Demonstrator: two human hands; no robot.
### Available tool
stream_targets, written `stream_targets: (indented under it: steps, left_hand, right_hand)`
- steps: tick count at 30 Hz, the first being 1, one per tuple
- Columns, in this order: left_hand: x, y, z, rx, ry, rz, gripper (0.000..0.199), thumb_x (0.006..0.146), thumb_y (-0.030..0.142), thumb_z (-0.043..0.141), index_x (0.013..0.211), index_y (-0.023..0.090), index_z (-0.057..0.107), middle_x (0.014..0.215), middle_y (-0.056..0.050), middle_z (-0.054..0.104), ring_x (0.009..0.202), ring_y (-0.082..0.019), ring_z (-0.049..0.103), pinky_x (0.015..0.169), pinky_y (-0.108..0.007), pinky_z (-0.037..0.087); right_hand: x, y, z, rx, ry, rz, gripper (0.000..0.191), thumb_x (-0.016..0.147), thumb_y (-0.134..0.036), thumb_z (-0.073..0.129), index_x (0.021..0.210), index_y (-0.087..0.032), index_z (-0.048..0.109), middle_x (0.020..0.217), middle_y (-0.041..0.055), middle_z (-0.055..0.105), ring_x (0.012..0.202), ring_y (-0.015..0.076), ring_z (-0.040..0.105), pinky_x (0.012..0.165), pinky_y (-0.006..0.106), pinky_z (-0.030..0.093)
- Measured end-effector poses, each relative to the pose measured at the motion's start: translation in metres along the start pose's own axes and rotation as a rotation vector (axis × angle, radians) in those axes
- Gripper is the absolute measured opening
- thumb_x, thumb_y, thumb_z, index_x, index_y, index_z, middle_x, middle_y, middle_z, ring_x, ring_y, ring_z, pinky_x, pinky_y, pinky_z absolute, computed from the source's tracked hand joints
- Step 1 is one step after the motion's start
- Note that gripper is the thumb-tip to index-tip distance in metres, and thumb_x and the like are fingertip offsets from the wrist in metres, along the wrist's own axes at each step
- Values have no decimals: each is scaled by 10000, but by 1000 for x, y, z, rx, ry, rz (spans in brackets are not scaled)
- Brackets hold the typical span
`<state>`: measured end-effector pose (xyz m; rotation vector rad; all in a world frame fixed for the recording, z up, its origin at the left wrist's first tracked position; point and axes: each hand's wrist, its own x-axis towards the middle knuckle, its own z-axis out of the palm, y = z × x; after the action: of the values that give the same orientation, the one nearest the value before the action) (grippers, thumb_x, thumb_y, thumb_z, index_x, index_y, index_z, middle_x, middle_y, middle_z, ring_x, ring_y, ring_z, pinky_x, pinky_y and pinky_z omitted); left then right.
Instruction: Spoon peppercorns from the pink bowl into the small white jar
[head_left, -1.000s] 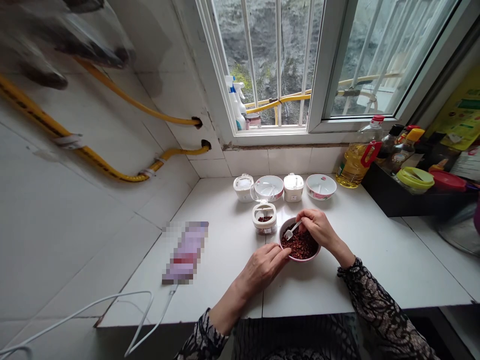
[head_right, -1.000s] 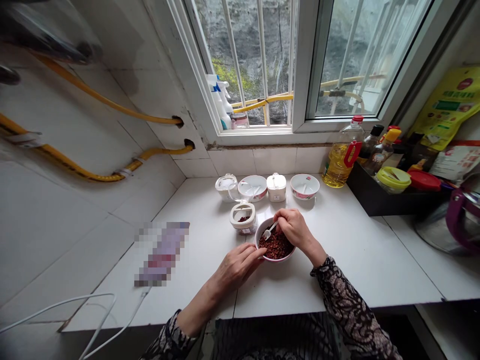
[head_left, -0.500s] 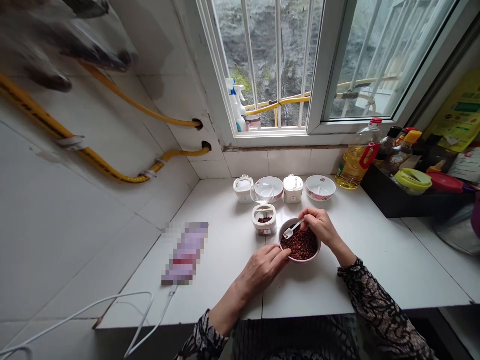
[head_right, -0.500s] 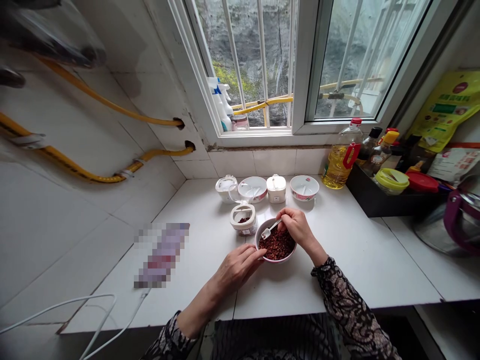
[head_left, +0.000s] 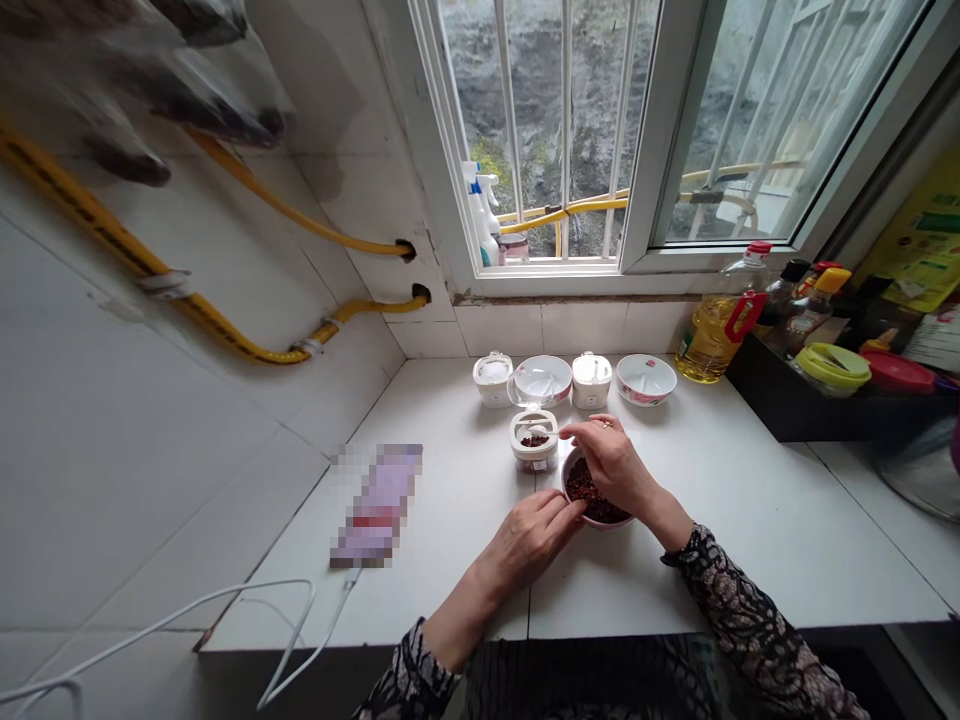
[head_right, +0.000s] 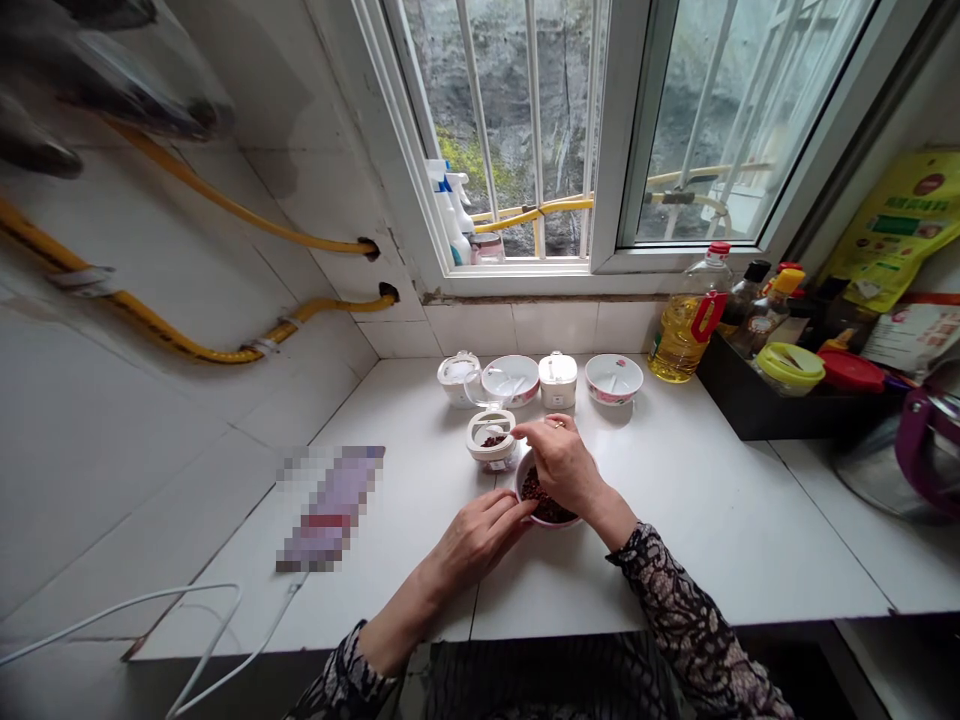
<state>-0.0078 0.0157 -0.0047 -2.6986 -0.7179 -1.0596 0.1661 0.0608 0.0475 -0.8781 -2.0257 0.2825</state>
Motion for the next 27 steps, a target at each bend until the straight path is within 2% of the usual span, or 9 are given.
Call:
stream_targets:
  steps: [2,6,8,11,16,19,24,27]
  left_hand:
    - [1,0,-1,4,-4,-1,155,1013,161,434,1095,105,553,742,-42,605,664,-173,556,594,-289,484]
    - [1,1,-2,-9,-17,-10,172,1021,175,424,1120,109,547,769,-49,621,683,-178,565,609,-296,492]
    - [1,1,-3,-14,-16,-13,176,1023,180,420,1128,112,543,777,-50,625,689,-176,571,616,-295,495]
    - [0,0,-3,-17,-21,-18,180,1023,184,423,1138,114,541,784,-53,626,700,-174,580,623,-293,500]
    - [-2,-1,-1,-19,-11,-4,185,1016,163,425,1151,108,538,799,-64,632,726,-183,599,642,-305,521]
    - [-1,-1,-2,-22,-22,-9,181,1016,173,435,1148,108,539,797,-62,633,728,-183,600,649,-305,528]
    - [0,0,-3,-31,-18,-14,185,1020,177,423,1146,110,541,792,-58,629,727,-179,599,648,-300,527]
    - [0,0,-3,-35,-14,-10,180,1020,178,426,1138,111,543,780,-52,619,702,-173,587,629,-292,512]
  right_hand:
    - [0,1,-2,-58,3,-60,281,923,-74,399,1039,-201,622,926,56,761,766,184,675,945,438,419]
    - [-3,8,-20,-73,158,29,208,929,-126,443,977,-223,621,765,8,747,738,192,667,897,400,448]
    - [-5,13,-29,-126,173,41,199,906,-133,445,887,-229,618,665,-10,708,677,194,641,888,403,447]
    - [-9,20,-32,-226,72,30,204,862,-117,440,806,-221,606,659,-8,695,605,174,603,929,420,415]
    - [-14,22,-21,-237,-148,24,217,840,-94,428,777,-200,607,679,4,704,584,151,577,975,421,374]
    - [-14,23,-17,-186,-155,110,241,833,-89,416,757,-206,613,676,-3,702,584,147,570,966,403,384]
    - [-13,27,-22,-90,-71,287,242,807,-108,422,726,-220,621,613,-8,680,696,183,625,890,361,421]
    - [-13,27,-23,-49,-76,319,245,802,-118,421,714,-222,626,561,-14,652,704,190,630,870,353,427]
